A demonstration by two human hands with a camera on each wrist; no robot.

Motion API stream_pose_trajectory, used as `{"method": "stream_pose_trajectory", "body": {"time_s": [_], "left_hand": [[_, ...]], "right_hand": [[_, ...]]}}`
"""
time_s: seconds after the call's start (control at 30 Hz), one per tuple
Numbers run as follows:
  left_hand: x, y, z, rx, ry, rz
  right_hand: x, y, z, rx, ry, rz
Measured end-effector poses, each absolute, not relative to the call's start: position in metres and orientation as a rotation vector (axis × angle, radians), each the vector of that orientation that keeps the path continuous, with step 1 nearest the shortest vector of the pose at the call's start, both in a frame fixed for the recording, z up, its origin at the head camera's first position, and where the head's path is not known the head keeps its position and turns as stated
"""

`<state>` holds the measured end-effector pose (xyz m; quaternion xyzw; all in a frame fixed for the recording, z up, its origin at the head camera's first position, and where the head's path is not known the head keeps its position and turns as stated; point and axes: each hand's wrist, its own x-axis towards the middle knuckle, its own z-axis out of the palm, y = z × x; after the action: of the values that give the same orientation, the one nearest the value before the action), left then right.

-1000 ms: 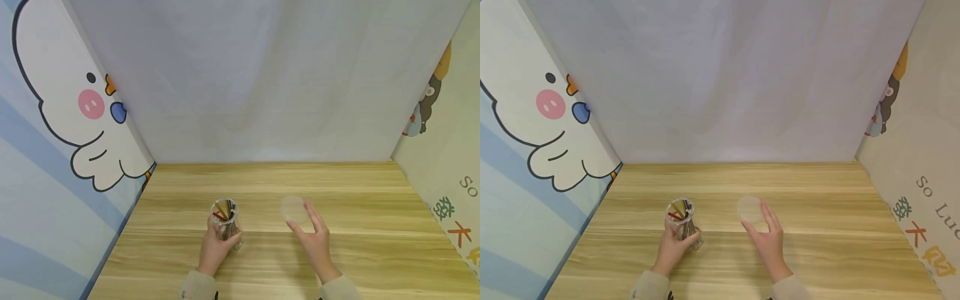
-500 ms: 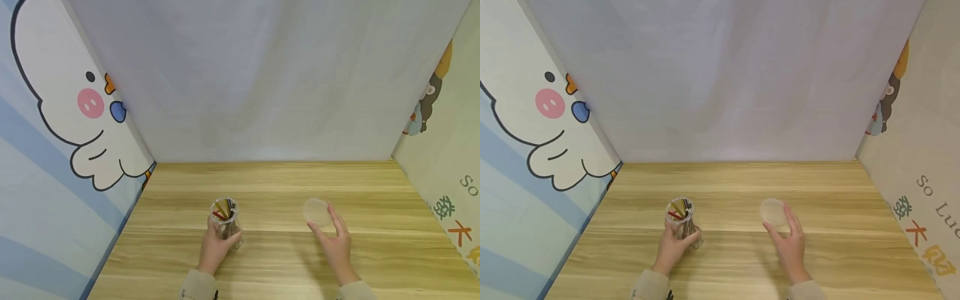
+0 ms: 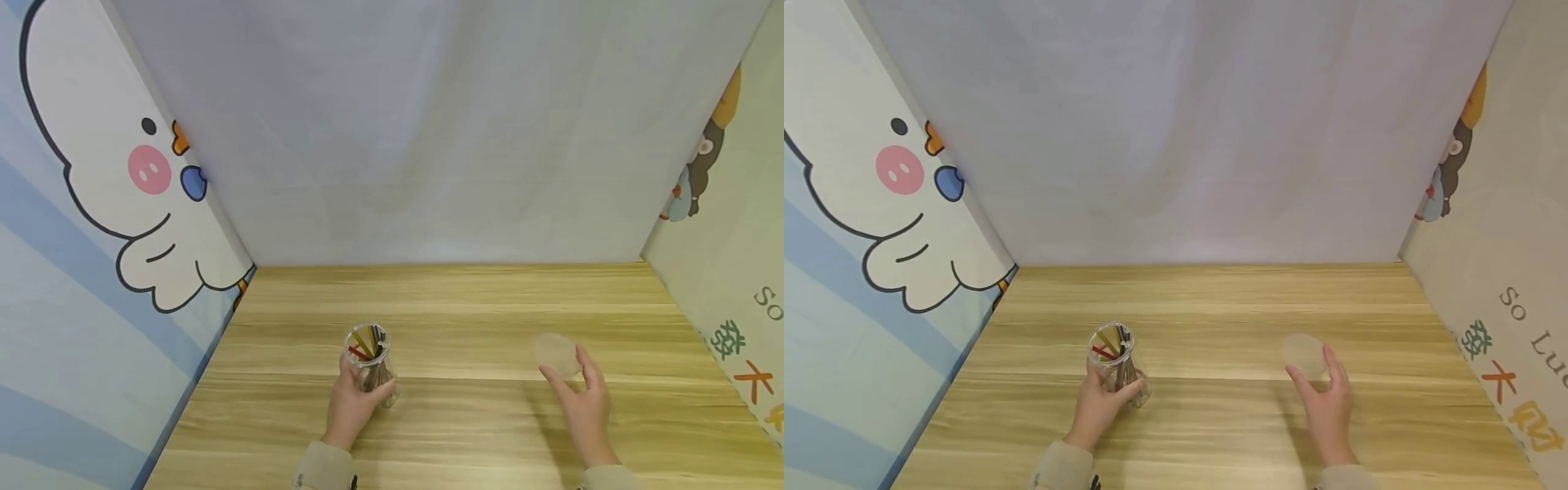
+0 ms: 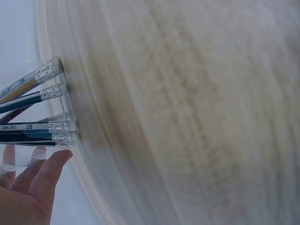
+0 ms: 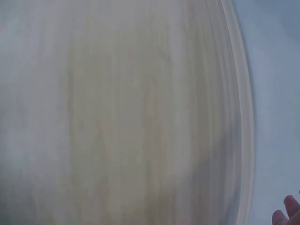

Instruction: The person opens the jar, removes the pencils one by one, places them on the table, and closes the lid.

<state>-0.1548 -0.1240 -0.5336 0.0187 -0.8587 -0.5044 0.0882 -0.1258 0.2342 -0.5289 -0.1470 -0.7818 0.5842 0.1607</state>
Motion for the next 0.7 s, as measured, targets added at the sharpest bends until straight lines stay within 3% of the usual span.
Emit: {"method": "stream_pose_trajectory", "body": {"time_s": [0.33, 0.7], "left_hand": [[-0.155, -0.125, -0.533, 0.057, -2.561, -1.553], [-0.155, -0.125, -0.532, 0.048, -2.571, -1.549]], "right_hand": [[-0.124, 0.263, -0.537, -0.745, -2.398, 1.609], [-0.123, 0.278, -0.543, -0.81, -2.504, 1.514]]}}
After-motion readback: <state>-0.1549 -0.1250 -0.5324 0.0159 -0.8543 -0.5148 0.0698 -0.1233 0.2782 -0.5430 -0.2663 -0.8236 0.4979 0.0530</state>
